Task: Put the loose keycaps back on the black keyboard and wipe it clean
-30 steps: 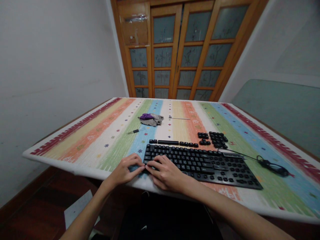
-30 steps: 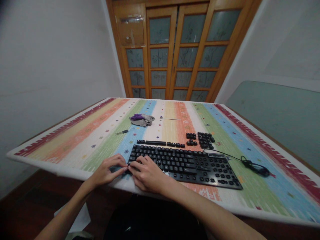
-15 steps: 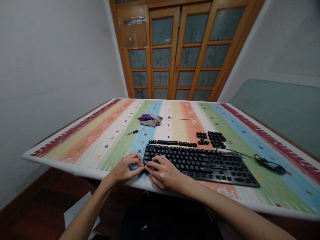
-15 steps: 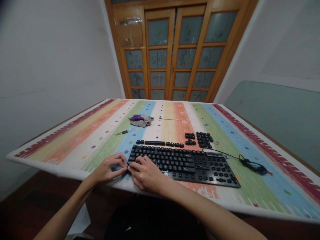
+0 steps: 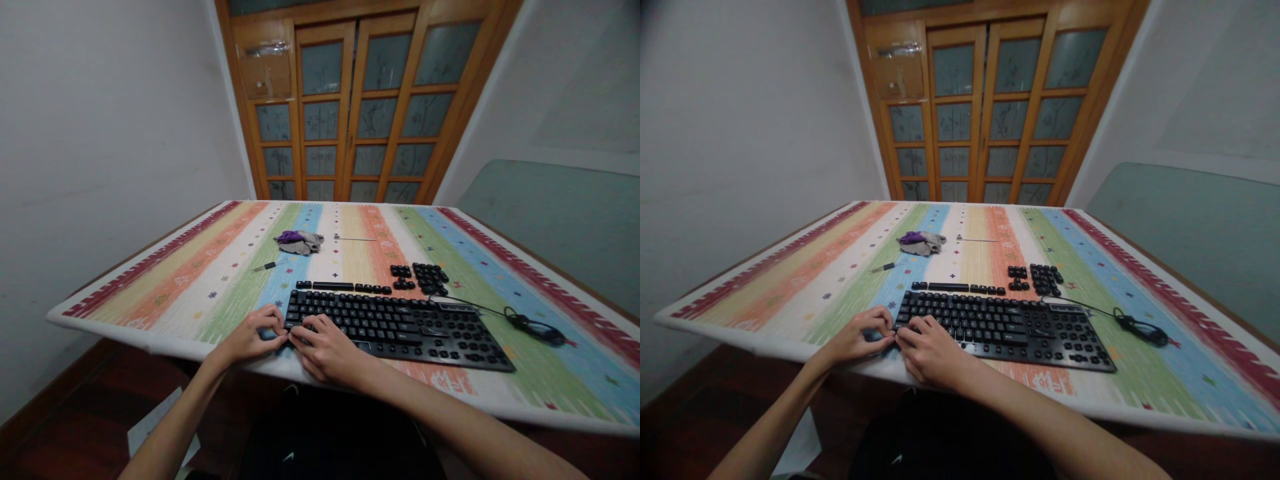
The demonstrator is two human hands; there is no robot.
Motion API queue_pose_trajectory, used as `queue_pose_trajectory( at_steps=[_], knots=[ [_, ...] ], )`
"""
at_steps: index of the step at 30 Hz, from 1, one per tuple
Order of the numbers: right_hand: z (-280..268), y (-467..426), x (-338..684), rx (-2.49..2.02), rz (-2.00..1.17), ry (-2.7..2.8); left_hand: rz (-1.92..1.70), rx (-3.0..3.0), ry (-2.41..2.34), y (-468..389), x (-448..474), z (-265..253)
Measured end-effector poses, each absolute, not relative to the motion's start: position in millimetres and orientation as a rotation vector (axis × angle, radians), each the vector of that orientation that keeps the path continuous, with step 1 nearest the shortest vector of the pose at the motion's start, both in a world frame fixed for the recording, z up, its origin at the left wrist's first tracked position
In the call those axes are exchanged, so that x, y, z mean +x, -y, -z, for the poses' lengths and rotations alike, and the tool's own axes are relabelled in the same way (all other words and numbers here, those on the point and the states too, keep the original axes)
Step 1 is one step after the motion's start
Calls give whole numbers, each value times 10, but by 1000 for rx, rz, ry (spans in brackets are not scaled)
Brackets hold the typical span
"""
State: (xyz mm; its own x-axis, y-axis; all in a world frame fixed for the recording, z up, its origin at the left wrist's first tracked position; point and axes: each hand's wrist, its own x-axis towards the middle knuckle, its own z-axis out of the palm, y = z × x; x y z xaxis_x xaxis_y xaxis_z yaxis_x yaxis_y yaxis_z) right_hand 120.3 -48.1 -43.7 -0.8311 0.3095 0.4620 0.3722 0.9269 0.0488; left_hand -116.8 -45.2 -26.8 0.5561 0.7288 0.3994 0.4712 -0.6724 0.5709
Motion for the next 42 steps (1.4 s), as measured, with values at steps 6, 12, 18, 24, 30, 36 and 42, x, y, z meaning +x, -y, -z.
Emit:
queue_pose_trajectory(
  at_steps=[6, 12, 18, 24, 30, 36, 42],
  knots=[
    [343, 492, 1231, -505, 138, 2610, -800, 2403, -963, 410, -1177, 128],
    [231, 416, 1375, -518, 113, 2490, -1018, 2378, -1091, 40, -1147, -37],
    [189, 344, 1507, -560, 142, 2369, -721, 2430, -1302, -489, -1018, 10],
    [209, 336, 1583, -578, 130, 2358, -608, 2431, -1337, -741, -920, 83],
    [245, 336, 1615, -598, 114, 2366, -585, 2434, -1330, -749, -931, 36],
    [234, 337, 1605, -595, 133, 2345, -740, 2440, -1305, -392, -988, -64],
    [248, 346, 1573, -587, 102, 2364, -990, 2655, -1066, 278, -1029, 25]
  ],
)
